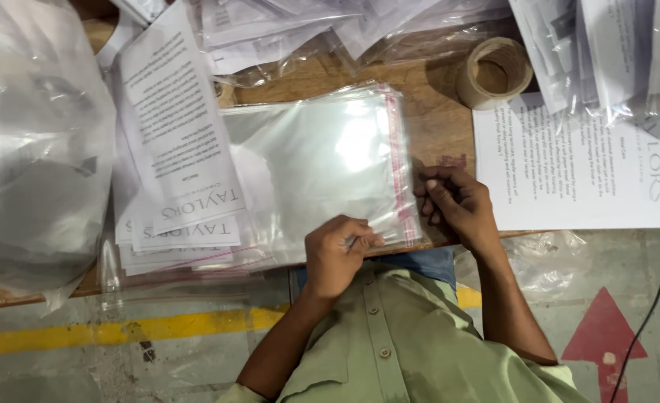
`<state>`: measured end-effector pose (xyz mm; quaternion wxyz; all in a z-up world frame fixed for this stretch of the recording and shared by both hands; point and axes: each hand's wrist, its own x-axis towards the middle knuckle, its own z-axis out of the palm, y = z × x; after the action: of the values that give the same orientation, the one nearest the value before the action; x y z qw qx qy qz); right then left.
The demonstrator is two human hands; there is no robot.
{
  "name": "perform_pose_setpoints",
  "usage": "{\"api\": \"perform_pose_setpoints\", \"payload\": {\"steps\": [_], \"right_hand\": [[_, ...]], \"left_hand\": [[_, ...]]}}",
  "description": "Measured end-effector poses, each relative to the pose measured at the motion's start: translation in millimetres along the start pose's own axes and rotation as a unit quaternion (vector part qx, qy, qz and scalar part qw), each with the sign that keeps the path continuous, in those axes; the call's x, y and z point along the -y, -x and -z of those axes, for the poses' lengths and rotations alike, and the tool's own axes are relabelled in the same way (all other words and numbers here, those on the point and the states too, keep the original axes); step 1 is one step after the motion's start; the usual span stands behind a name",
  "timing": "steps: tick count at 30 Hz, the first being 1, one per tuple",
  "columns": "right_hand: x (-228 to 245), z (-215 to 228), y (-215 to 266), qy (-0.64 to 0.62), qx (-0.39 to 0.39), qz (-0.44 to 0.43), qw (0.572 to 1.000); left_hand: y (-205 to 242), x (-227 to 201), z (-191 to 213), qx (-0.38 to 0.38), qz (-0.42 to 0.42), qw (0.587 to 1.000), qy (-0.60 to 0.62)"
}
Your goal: The person packs documents into plastic sleeves, folding some sheets and sliding them into the sleeves by hand.
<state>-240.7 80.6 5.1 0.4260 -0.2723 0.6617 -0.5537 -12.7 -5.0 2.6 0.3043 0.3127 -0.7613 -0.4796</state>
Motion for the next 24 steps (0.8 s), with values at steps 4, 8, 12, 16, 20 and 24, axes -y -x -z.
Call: {"api": "perform_pose_setpoints", "payload": {"steps": [4,8,12,16,20,24], "right_hand": [[-7,4,8,-0.024,-0.019,0.023,0.999],[-6,26,30,0.017,-0.133,0.093,0.987],[-2,61,52,0.326,-0.261,0.208,0.885],[-19,120,61,0.415,-0.348,0.18,0.821],[-34,181,65,0.431,-0.483,0.075,0.758],[-33,210,68,0.403,-0.499,-0.025,0.767]], "left_hand": [[-2,1,5,0.021,0.056,0.993,0.105],[-7,-1,9,0.002,0.096,0.984,0.149],[-6,4,17,0.001,0.151,0.977,0.15],[-3,18,18,0.037,0.138,0.984,0.108],[-1,27,14,0.036,0.129,0.986,0.098],[0,27,16,0.019,0.136,0.982,0.134]]}}
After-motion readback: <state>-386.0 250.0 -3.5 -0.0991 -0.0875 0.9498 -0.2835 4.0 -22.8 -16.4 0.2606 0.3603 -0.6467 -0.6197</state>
